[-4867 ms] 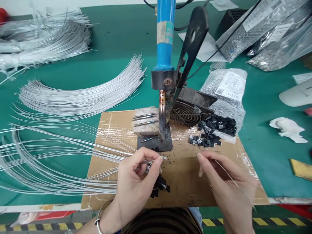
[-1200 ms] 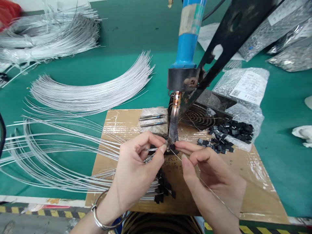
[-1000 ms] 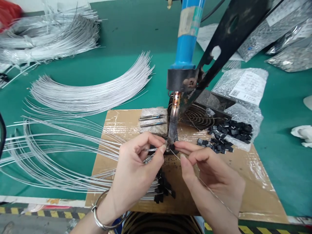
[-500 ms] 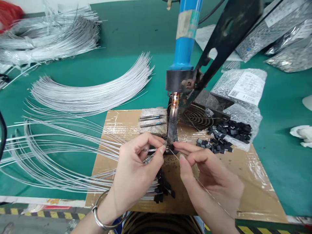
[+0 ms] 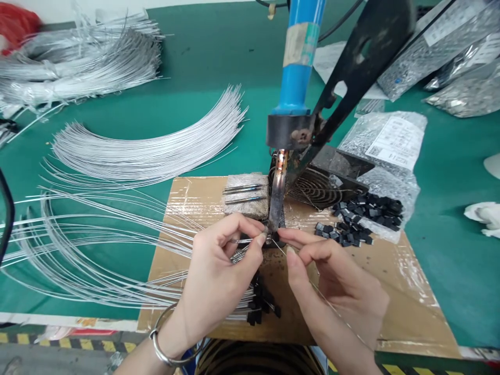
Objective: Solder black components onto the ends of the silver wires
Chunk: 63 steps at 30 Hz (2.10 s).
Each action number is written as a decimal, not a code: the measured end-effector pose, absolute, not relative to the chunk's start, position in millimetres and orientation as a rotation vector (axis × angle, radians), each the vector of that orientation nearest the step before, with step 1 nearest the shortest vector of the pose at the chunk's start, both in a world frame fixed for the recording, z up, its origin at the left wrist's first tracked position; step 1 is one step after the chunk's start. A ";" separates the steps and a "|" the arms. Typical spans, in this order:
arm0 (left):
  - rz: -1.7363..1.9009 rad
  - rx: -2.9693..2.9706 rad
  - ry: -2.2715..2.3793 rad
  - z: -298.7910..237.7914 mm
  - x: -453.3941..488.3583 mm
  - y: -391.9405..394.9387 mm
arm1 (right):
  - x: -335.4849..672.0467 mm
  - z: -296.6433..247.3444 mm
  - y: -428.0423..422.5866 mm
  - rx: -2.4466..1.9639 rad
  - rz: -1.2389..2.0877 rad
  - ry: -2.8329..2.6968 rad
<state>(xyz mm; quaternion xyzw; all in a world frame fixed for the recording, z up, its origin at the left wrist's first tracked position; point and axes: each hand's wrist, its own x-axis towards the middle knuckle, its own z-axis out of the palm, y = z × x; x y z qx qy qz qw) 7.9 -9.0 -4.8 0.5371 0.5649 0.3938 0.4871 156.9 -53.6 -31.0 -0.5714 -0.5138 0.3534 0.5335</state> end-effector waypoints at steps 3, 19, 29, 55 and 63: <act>0.960 1.308 1.374 -4.1 7.5 -8.9 | 156.7 -31.0 -53.4 -1.362 0.834 -1.230; 0.962 1.300 1.373 -2.7 8.0 -9.5 | 153.0 -32.3 -53.2 -1.340 0.808 -1.190; 0.924 1.261 1.403 -4.3 8.6 -7.7 | 155.6 -28.1 -52.9 -1.376 0.861 -1.215; 0.921 1.264 1.402 -4.7 8.4 -7.4 | 155.8 -28.7 -52.7 -1.395 0.847 -1.216; 0.943 1.286 1.382 -2.4 9.6 -7.8 | 154.1 -28.9 -53.6 -1.382 0.816 -1.201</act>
